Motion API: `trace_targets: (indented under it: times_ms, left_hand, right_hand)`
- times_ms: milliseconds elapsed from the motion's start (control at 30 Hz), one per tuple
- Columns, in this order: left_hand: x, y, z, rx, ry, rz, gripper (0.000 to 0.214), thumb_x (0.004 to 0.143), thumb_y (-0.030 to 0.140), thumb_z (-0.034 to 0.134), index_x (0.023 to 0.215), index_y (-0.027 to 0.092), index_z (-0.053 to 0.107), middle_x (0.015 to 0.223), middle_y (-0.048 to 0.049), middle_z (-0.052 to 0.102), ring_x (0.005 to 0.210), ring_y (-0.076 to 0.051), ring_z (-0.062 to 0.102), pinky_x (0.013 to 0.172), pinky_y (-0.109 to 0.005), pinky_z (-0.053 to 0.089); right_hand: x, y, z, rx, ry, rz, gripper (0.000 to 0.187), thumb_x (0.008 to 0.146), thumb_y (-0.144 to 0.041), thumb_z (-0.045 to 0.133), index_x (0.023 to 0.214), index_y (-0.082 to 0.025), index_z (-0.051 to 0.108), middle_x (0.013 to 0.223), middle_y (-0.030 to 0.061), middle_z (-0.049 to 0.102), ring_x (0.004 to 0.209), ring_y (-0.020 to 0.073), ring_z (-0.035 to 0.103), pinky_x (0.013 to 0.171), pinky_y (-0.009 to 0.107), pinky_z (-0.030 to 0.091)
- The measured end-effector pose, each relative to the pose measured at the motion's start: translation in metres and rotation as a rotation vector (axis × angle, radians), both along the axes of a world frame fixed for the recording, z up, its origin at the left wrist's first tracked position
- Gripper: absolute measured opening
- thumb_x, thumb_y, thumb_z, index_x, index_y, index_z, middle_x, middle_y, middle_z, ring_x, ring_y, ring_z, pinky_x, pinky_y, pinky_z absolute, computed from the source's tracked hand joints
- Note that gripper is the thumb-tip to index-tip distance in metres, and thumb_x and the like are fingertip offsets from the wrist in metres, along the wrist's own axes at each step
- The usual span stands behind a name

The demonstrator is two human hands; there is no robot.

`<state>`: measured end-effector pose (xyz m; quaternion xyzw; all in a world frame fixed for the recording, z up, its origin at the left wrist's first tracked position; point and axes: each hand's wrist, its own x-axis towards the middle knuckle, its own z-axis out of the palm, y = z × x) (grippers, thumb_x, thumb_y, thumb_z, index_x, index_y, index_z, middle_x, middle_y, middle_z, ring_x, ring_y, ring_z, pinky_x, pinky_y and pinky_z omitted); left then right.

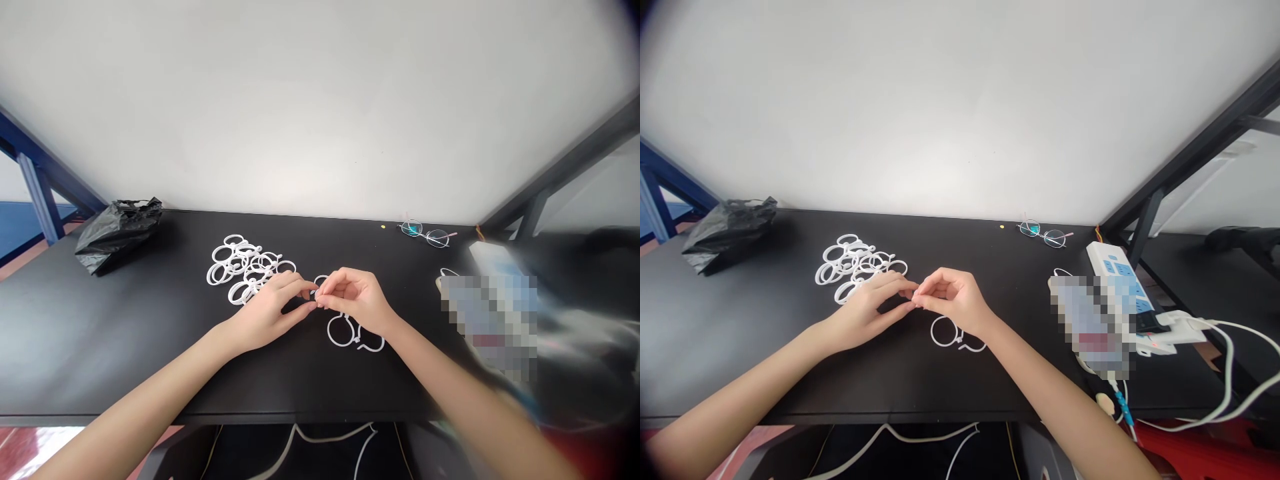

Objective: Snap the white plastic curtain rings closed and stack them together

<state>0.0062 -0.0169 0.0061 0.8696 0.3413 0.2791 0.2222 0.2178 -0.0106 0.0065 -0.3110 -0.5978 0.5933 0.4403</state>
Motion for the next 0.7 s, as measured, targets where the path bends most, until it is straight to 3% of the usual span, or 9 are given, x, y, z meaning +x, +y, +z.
trace_targets:
  times_ms: [200,500,700]
  left_hand:
    - [0.0052,-0.0016,-0.0041,-0.129,-0.122,-0.062,0.014,0.099,0.02,0.048,0.098,0.018,0.062,0.096,-0.0048,0.064,0.086,-0.015,0.059,0.078,-0.027,0.049]
    - [0.0011,0.0008,-0.0015,-0.171,-0.197,0.006,0.02,0.1,0.022,0.049,0.093,0.017,0.067,0.078,-0.0008,0.065,0.072,-0.012,0.06,0.07,-0.023,0.046]
    - [0.0018,0.0016,0.0017,-0.29,-0.235,0.105,0.02,0.095,0.031,0.057,0.089,0.017,0.07,0.08,-0.0021,0.069,0.071,-0.013,0.059,0.065,-0.024,0.045]
  right_hand:
    - [0.0008,0.0013,0.0017,-0.108,0.075,0.07,0.022,0.073,-0.028,0.084,0.077,-0.017,0.066,0.078,0.0031,0.074,0.07,0.0171,0.074,0.067,0.031,0.062]
    - [-0.0001,0.0036,-0.0007,-0.05,-0.005,-0.024,0.021,0.071,-0.026,0.085,0.086,-0.018,0.071,0.079,0.0006,0.069,0.074,0.0135,0.068,0.071,0.028,0.058]
    - [0.0011,0.0019,0.0006,-0.077,-0.077,0.076,0.019,0.077,-0.029,0.081,0.088,-0.018,0.069,0.085,0.0019,0.069,0.077,0.013,0.067,0.074,0.028,0.057]
